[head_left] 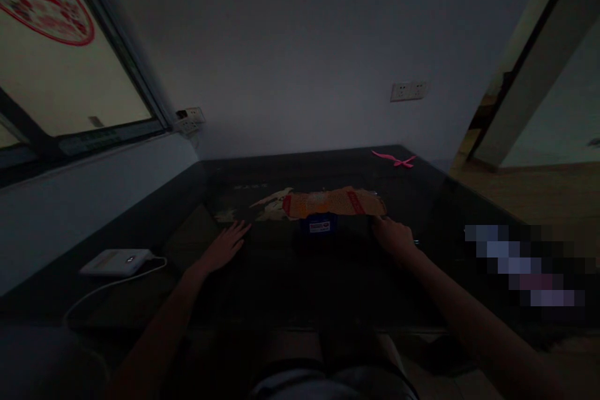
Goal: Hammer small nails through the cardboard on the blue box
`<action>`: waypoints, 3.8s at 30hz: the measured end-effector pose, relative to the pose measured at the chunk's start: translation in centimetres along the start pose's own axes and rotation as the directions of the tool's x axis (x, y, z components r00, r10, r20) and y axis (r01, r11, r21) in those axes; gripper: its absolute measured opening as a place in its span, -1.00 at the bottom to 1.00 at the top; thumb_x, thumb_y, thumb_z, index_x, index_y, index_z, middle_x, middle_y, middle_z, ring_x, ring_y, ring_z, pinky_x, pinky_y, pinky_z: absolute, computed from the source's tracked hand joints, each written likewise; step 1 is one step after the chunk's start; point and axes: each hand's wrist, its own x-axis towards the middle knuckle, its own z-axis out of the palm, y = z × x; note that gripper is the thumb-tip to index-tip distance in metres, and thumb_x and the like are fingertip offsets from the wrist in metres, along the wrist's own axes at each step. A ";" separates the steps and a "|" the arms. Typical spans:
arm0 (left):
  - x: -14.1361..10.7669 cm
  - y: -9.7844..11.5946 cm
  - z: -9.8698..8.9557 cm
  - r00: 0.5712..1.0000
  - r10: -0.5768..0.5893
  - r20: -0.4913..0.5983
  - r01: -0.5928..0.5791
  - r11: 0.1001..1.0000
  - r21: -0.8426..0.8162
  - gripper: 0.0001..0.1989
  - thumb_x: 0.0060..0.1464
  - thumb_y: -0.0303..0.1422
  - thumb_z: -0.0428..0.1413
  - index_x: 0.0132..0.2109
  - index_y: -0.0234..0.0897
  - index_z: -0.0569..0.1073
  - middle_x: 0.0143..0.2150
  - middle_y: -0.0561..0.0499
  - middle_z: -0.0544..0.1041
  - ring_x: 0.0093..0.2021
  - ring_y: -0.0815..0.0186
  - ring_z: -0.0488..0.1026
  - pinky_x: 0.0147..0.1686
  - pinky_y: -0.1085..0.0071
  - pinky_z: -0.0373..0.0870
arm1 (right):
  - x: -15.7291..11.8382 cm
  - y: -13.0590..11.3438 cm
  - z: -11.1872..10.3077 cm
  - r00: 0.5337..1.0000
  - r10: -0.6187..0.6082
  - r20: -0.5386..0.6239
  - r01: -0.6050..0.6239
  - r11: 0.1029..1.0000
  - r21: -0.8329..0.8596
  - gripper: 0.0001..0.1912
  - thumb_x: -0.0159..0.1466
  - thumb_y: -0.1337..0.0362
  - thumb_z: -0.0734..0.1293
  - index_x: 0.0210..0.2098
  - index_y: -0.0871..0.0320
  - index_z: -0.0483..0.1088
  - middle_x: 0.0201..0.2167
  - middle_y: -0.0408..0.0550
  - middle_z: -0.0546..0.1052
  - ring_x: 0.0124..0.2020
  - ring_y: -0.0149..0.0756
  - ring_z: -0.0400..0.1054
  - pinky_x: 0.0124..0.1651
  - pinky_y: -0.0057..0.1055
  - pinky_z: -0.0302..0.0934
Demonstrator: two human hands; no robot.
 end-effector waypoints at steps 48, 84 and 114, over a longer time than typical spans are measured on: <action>-0.6 15.0 -3.9 0.853 0.347 -0.390 -0.485 0.802 -0.347 -0.75 0.15 -0.39 -0.06 -0.09 -0.20 0.45 -0.14 -0.03 0.51 -0.12 0.32 0.42 -0.07 0.34 0.32 | 0.0 0.2 0.1 1.000 -0.013 -0.013 0.013 1.000 0.006 -0.62 0.32 0.20 0.04 0.09 0.10 0.21 -0.15 0.13 0.49 -0.21 -0.04 0.45 -0.30 -0.24 0.26; -1.4 14.0 -2.8 0.868 0.095 -0.488 -0.403 0.711 -0.577 -0.82 0.08 -0.27 0.08 -0.29 -0.27 0.50 -0.28 -0.05 0.52 -0.24 0.30 0.46 -0.17 0.35 0.39 | -0.2 0.1 -0.3 1.000 0.008 0.016 -0.009 0.999 0.034 -0.61 0.32 0.18 0.06 0.10 0.07 0.20 -0.08 0.15 0.46 -0.15 -0.08 0.43 -0.25 -0.27 0.24; 8.3 14.0 -7.6 0.760 -0.576 -0.301 -0.451 -0.134 -0.882 -0.75 -0.17 -0.28 0.26 -0.34 -0.35 0.49 -0.14 -0.09 0.52 -0.12 0.29 0.46 -0.06 0.34 0.36 | 0.6 -2.1 -0.8 0.975 -0.184 -0.124 0.214 0.927 0.306 -0.56 0.23 0.29 0.24 0.10 0.25 0.28 0.17 0.22 0.26 0.25 0.03 -0.05 0.22 -0.07 -0.15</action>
